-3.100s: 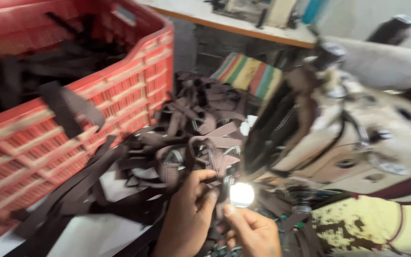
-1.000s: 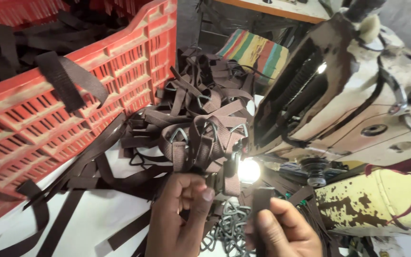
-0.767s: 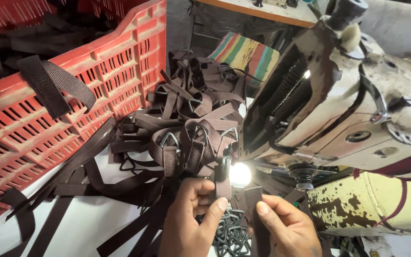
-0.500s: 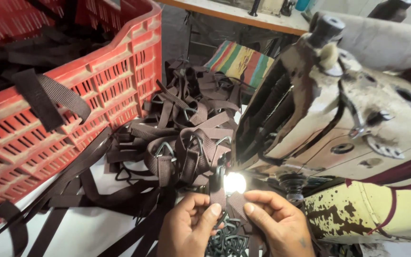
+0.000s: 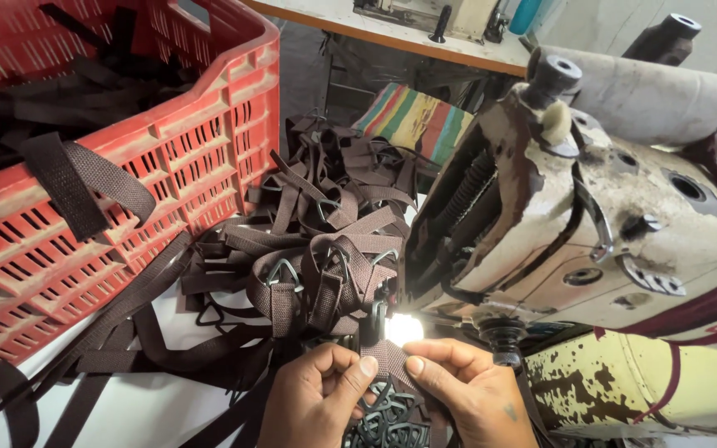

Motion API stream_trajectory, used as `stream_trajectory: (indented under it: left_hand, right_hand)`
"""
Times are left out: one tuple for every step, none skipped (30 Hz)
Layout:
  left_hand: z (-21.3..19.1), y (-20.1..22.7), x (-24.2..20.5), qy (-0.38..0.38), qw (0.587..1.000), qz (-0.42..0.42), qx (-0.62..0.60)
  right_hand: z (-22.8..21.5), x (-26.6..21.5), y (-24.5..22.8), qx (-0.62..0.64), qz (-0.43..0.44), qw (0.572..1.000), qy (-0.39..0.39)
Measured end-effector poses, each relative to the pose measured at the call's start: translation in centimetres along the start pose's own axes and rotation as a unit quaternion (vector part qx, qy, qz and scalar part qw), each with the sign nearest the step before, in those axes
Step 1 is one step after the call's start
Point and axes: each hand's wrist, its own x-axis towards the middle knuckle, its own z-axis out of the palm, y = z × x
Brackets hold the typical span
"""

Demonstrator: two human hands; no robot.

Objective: Stitching and attaching plastic D-rings to fabric straps using a sewing machine.

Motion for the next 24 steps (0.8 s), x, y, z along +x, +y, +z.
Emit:
stream_trajectory:
  left_hand:
    - [0.0, -0.1, 0.1, -0.001, 1.000, -0.003, 0.000]
    - [-0.1, -0.3, 0.2, -0.001, 1.000, -0.003, -0.001]
    - [-0.1, -0.6, 0.3, -0.004, 1.000, 0.002, -0.004]
    - [-0.1, -0.8, 0.4, -0.008, 1.000, 0.008, -0.007]
    - [-0.1, -0.8, 0.4, -0.009, 1.000, 0.008, -0.007]
    - [-0.1, -0.7, 0.4, -0.009, 1.000, 0.007, -0.004]
    - [-0.1, -0.6, 0.4, -0.009, 1.000, 0.005, -0.002]
    - [0.0, -0.9, 0.5, -0.009, 1.000, 0.006, -0.002]
    - [0.1, -1.2, 0.6, -0.007, 1.000, 0.004, 0.001]
    - [0.1, -1.5, 0.7, -0.005, 1.000, 0.002, 0.004]
    - [0.1, -1.5, 0.7, -0.005, 1.000, 0.002, 0.004]
    - [0.2, -1.5, 0.6, -0.004, 1.000, 0.003, 0.004]
    - [0.2, -1.5, 0.6, -0.004, 1.000, 0.005, 0.003]
    - [0.2, -1.2, 0.5, -0.004, 1.000, 0.004, 0.003]
    - [0.2, -0.9, 0.4, -0.003, 1.000, 0.002, 0.003]
    - [0.1, -0.6, 0.3, -0.002, 1.000, 0.000, 0.003]
    - [0.2, -0.7, 0.3, -0.001, 1.000, 0.000, 0.003]
    - [0.2, -0.9, 0.3, 0.002, 1.000, -0.002, -0.001]
    - [0.3, -0.9, 0.4, 0.005, 1.000, -0.004, -0.004]
    - [0.6, -0.8, 0.4, 0.004, 1.000, -0.003, -0.005]
    - [1.0, -0.7, 0.4, 0.016, 0.999, 0.013, -0.024]
    - [1.4, -0.6, 0.4, 0.026, 0.998, 0.028, -0.044]
    - [1.4, 0.0, 0.3, 0.025, 0.998, 0.028, -0.043]
    - [1.5, 0.5, 0.2, 0.033, 0.997, 0.048, -0.041]
  right_hand:
    - [-0.1, 0.1, 0.1, -0.027, 0.006, 1.000, 0.006]
    - [0.0, 0.2, 0.4, -0.028, 0.006, 1.000, 0.007]
    - [0.1, 0.4, 0.6, -0.026, -0.015, 1.000, 0.003]
    - [0.1, 0.5, 0.8, -0.024, -0.037, 0.999, 0.001]
    - [0.3, 0.3, 0.7, -0.024, -0.038, 0.999, 0.002]
    - [0.5, 0.2, 0.6, -0.032, -0.043, 0.999, 0.009]
    - [0.7, 0.1, 0.5, -0.040, -0.048, 0.998, 0.016]
    - [0.9, 0.1, 0.3, -0.041, -0.048, 0.998, 0.017]
    - [1.1, 0.0, 0.1, -0.045, -0.039, 0.998, 0.028]
    - [1.3, -0.1, -0.1, -0.048, -0.030, 0.998, 0.040]
    - [1.3, -0.2, -0.2, -0.048, -0.030, 0.998, 0.041]
    - [1.4, -0.3, -0.3, -0.055, -0.032, 0.997, 0.037]
    - [1.5, -0.5, -0.4, -0.062, -0.033, 0.997, 0.033]
    - [1.6, -0.6, -0.6, -0.062, -0.033, 0.997, 0.033]
    - [1.7, -0.6, -0.8, -0.060, -0.035, 0.997, 0.027]
    - [1.8, -0.7, -0.9, -0.058, -0.036, 0.997, 0.021]
    - [1.9, -0.8, -0.9, -0.058, -0.036, 0.997, 0.020]
    - [1.9, -0.7, -0.8, -0.064, -0.032, 0.997, 0.025]
    - [1.9, -0.7, -0.8, -0.070, -0.029, 0.997, 0.030]
    - [1.8, -0.7, -0.6, -0.070, -0.030, 0.997, 0.030]
    - [1.8, -0.6, -0.4, -0.075, -0.040, 0.996, 0.029]
    - [1.6, -0.6, -0.1, -0.080, -0.049, 0.995, 0.029]
    - [1.6, -0.6, -0.1, -0.080, -0.049, 0.995, 0.030]
    - [1.6, -0.7, -0.1, -0.059, -0.056, 0.997, 0.018]
